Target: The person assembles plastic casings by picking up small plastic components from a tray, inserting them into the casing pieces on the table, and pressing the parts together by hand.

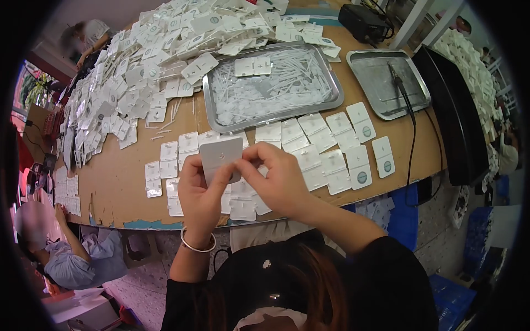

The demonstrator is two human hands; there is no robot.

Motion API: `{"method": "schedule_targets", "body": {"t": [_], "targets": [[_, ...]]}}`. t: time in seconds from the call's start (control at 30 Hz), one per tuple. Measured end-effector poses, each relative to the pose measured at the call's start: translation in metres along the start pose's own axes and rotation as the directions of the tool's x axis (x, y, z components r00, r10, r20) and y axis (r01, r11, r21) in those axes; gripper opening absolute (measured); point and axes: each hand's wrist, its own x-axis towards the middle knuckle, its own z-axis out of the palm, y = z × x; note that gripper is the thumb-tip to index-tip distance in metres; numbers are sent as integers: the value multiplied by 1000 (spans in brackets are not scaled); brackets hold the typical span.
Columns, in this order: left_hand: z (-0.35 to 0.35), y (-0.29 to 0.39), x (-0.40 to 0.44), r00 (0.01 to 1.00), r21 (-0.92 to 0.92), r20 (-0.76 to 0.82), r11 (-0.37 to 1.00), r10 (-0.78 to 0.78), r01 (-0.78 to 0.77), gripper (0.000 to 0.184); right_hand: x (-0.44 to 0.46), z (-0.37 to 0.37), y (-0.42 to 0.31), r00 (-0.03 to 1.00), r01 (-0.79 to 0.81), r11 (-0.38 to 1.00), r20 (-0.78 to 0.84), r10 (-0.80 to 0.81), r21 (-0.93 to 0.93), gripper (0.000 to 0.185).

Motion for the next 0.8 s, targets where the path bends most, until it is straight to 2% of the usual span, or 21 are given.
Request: {"method": "schedule_targets", "body": {"t": [0.07, 0.1, 0.2, 0.23, 0.33, 0.4, 0.47, 0.57, 0.67, 0.77, 0.8], "targets": [[1, 1, -3, 1000, 31, 16, 1000, 3, -3, 16, -6, 0, 2, 997, 80, 994, -7, -80, -75, 14], [0, 5, -6, 999, -32, 14, 999, -37, 38, 17, -9, -2, -2, 988, 150, 982, 2, -151, -116, 11], [-8, 6, -10, 998, -47, 65, 998, -25, 28, 20, -14, -5, -13, 981, 193, 971, 63, -186, -144, 10], [-9, 8, -9, 997, -12, 75, 1000, 12, -11, 22, -12, -6, -16, 983, 166, 979, 95, -155, -122, 8], [-14, 4, -6, 999, -15, -27, 999, -47, 46, 21, 25, -31, -10, 977, 34, 987, 213, 1, -159, 12], [-19, 5, -6, 998, -16, -58, 999, -30, 29, 21, 82, -53, 15, 992, 35, 932, -97, -75, -362, 15], [-20, 5, -8, 996, -26, -83, 999, -23, 21, 20, 135, -76, 55, 955, 112, 706, -120, -270, -700, 13], [-20, 7, -7, 994, -55, -107, 998, -36, 30, 19, 170, -78, 70, 986, 96, 622, -10, -164, -777, 11], [-28, 4, -6, 992, -83, -101, 995, -71, 63, 21, 179, -67, 50, 992, -92, 433, -43, 122, -897, 14], [-32, 5, -5, 992, -92, -86, 992, -89, 81, 21, 190, -68, 56, 980, -61, 388, 18, 196, -920, 18], [-32, 6, -4, 992, -95, -80, 991, -98, 90, 22, 190, -68, 60, 991, -12, 406, 44, 127, -914, 17]]}}
